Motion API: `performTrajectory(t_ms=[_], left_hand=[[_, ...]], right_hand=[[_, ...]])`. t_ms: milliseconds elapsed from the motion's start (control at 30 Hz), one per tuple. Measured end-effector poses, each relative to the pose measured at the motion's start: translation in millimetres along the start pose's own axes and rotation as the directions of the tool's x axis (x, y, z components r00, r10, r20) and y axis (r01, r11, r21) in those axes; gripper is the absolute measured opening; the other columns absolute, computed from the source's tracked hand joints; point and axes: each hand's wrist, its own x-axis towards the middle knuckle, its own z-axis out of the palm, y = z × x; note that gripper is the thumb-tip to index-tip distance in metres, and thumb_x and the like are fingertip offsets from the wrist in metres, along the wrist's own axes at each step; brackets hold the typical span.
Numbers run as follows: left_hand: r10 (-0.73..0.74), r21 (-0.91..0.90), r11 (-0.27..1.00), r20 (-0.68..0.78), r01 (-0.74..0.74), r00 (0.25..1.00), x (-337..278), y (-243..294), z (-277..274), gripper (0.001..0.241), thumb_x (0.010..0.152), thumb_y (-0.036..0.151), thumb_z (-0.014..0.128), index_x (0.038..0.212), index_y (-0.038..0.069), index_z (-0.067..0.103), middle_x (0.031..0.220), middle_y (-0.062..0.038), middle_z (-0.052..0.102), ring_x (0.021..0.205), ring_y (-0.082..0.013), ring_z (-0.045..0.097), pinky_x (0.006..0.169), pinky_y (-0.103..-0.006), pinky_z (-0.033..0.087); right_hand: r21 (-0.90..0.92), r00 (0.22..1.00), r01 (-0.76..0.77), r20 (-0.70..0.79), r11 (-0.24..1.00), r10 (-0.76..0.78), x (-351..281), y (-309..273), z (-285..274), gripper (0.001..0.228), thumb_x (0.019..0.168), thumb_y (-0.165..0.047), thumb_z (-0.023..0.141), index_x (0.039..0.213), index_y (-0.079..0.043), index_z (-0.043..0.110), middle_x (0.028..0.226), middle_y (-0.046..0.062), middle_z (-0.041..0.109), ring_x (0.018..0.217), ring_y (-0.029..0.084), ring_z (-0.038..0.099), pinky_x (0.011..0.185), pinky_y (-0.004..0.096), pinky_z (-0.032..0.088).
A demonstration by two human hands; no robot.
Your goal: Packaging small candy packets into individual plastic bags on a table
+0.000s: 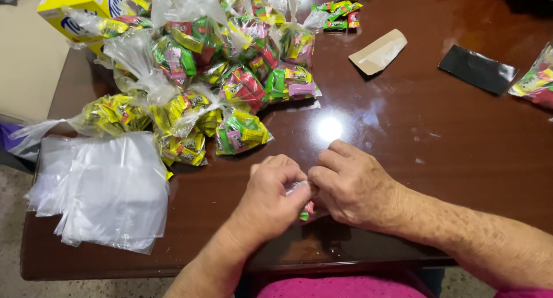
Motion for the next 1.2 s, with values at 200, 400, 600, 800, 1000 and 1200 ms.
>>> performTrajectory(t_ms=[200, 400, 600, 800, 1000, 1200], left_hand=[[0.206, 0.090, 0.975, -0.040, -0.202, 0.978, 7, 21, -7, 0.012, 0.088, 0.015, 0.069, 0.077, 0.012, 0.067, 0.091, -0.003, 0.056, 0.093, -0.0251, 0.059, 0.090, -0.0375, 0.043], [0.040, -0.398, 0.918, 0.108, 0.006, 0.993, 12, -6, -14, 0.009, 0.090, 0.011, 0.069, 0.089, 0.010, 0.078, 0.102, -0.005, 0.057, 0.099, -0.0165, 0.055, 0.099, -0.0365, 0.046], [0.030, -0.337, 0.941, 0.050, -0.011, 0.998, 12, -13, -13, 0.012, 0.094, 0.011, 0.069, 0.094, 0.008, 0.080, 0.101, -0.006, 0.058, 0.098, -0.0173, 0.057, 0.098, -0.0372, 0.047], [0.130, -0.195, 0.971, -0.065, -0.140, 0.989, 9, 15, -10, 0.025, 0.093, 0.012, 0.070, 0.117, 0.004, 0.067, 0.114, -0.018, 0.067, 0.110, -0.0324, 0.065, 0.098, -0.0447, 0.051], [0.238, -0.228, 0.937, -0.134, -0.263, 0.962, 9, 22, -2, 0.024, 0.092, 0.012, 0.074, 0.115, 0.005, 0.074, 0.095, -0.013, 0.074, 0.091, -0.0332, 0.074, 0.082, -0.0416, 0.060], [0.452, -0.184, 0.868, -0.092, -0.461, 0.887, 7, 18, -16, 0.013, 0.096, 0.014, 0.074, 0.107, 0.009, 0.073, 0.099, -0.006, 0.076, 0.087, -0.0221, 0.073, 0.085, -0.0336, 0.055]], right_hand=[[0.248, 0.933, -0.309, 0.265, 0.918, 0.242, 4, 7, -17, 0.008, 0.087, -0.008, 0.061, 0.080, -0.003, 0.059, 0.074, 0.016, 0.056, 0.072, 0.042, 0.062, 0.059, 0.047, 0.052], [0.080, 0.954, -0.299, 0.057, 0.951, 0.295, -10, 14, 3, 0.013, 0.088, -0.017, 0.072, 0.082, -0.012, 0.060, 0.076, 0.007, 0.056, 0.073, 0.030, 0.063, 0.063, 0.040, 0.054], [0.388, 0.911, -0.412, 0.165, 0.825, 0.377, 9, -4, -17, 0.011, 0.086, -0.020, 0.070, 0.084, -0.010, 0.066, 0.077, 0.008, 0.065, 0.073, 0.031, 0.070, 0.065, 0.039, 0.058], [0.333, 0.890, -0.453, 0.225, 0.827, 0.397, -3, 4, -10, 0.020, 0.096, -0.020, 0.062, 0.077, -0.012, 0.065, 0.066, 0.012, 0.061, 0.066, 0.036, 0.067, 0.060, 0.040, 0.056], [0.474, 0.800, -0.598, 0.307, 0.646, 0.515, 6, 3, -35, 0.028, 0.098, -0.017, 0.056, 0.071, -0.009, 0.057, 0.062, 0.007, 0.052, 0.062, 0.026, 0.056, 0.054, 0.037, 0.051], [0.621, 0.628, -0.727, 0.430, 0.293, 0.648, 19, -21, -80, 0.033, 0.096, -0.016, 0.064, 0.069, -0.005, 0.051, 0.065, 0.002, 0.044, 0.061, 0.015, 0.038, 0.053, 0.035, 0.031]])
